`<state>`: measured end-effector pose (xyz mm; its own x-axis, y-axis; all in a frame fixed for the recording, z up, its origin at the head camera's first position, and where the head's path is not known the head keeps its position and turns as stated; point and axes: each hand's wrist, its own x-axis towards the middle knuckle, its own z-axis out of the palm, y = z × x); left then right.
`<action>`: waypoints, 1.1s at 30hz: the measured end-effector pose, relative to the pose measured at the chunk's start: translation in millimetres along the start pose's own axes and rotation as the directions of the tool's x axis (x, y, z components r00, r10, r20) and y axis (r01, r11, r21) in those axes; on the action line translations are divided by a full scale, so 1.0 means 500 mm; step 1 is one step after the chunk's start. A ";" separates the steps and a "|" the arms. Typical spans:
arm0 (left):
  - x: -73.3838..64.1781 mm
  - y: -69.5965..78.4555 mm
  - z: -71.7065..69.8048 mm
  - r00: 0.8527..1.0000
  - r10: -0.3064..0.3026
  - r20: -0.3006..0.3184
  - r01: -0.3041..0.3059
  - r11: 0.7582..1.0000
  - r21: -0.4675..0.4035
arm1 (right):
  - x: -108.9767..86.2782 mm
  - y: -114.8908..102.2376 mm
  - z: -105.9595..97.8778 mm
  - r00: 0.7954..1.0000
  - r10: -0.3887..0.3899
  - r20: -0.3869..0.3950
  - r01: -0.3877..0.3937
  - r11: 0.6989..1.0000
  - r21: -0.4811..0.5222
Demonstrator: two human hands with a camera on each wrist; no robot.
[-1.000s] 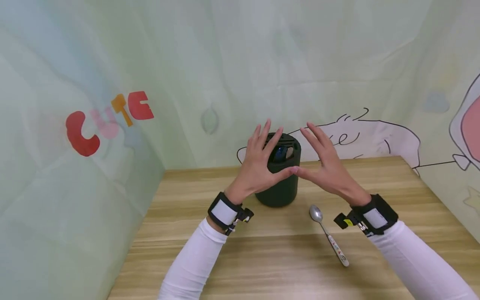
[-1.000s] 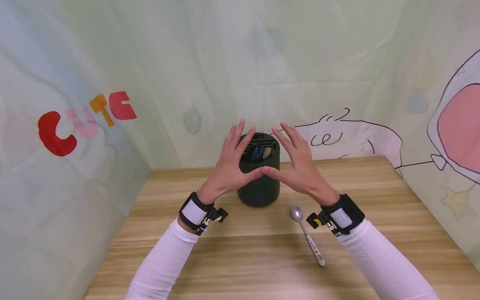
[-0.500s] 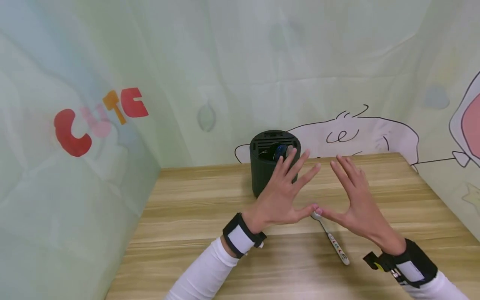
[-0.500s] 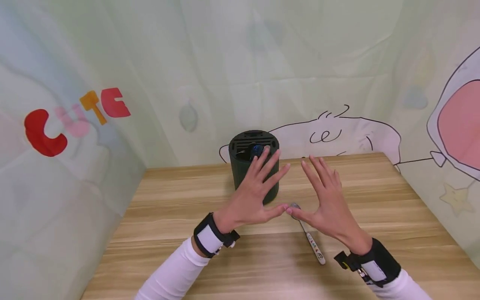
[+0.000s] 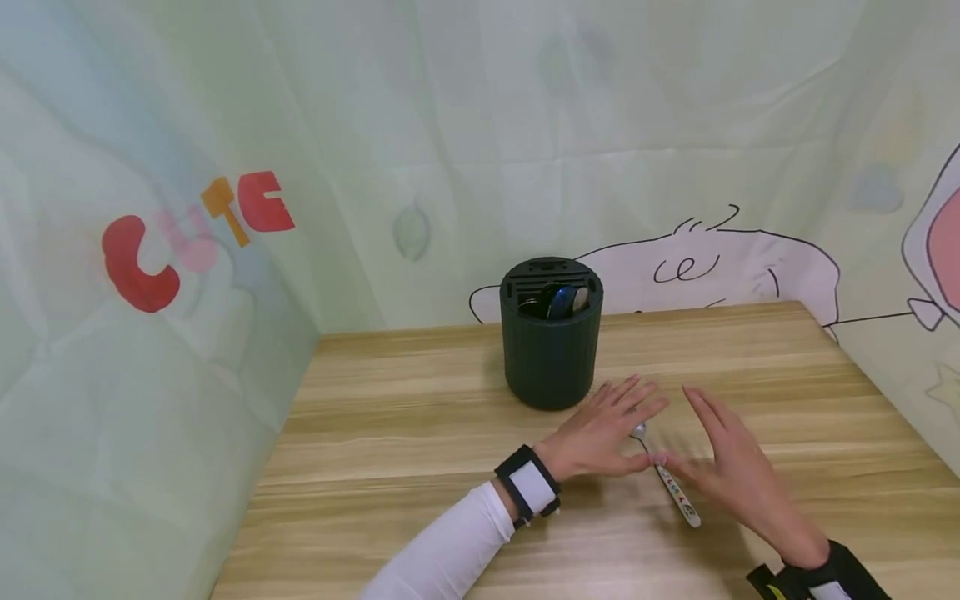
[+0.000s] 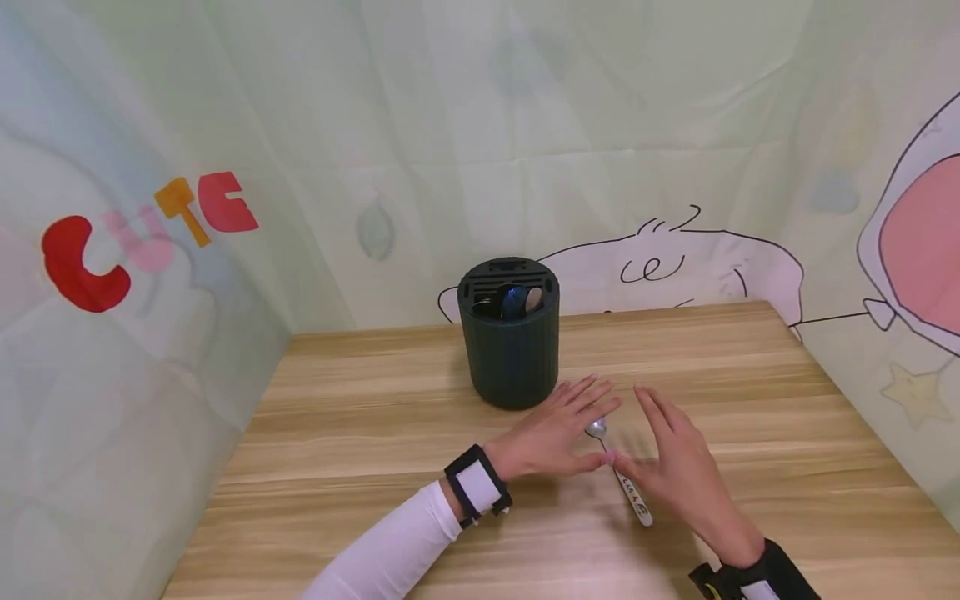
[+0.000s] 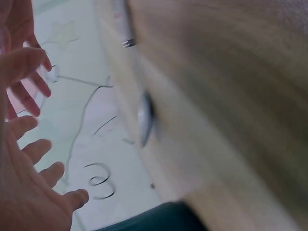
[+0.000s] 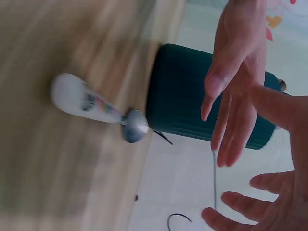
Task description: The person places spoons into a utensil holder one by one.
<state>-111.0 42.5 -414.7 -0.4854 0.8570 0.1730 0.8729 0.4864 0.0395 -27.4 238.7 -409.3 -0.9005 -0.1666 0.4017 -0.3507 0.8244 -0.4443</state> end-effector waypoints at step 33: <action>0.042 0.017 0.077 0.985 0.077 0.155 -0.086 0.995 0.047 | -0.037 0.047 0.066 0.979 -0.013 0.201 0.039 0.991 -0.129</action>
<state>-115.9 71.3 -448.4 -0.4184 0.9080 0.0207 0.9078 0.4188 -0.0218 -27.4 243.3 -453.8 -0.9293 -0.2826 0.2378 -0.3497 0.8802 -0.3209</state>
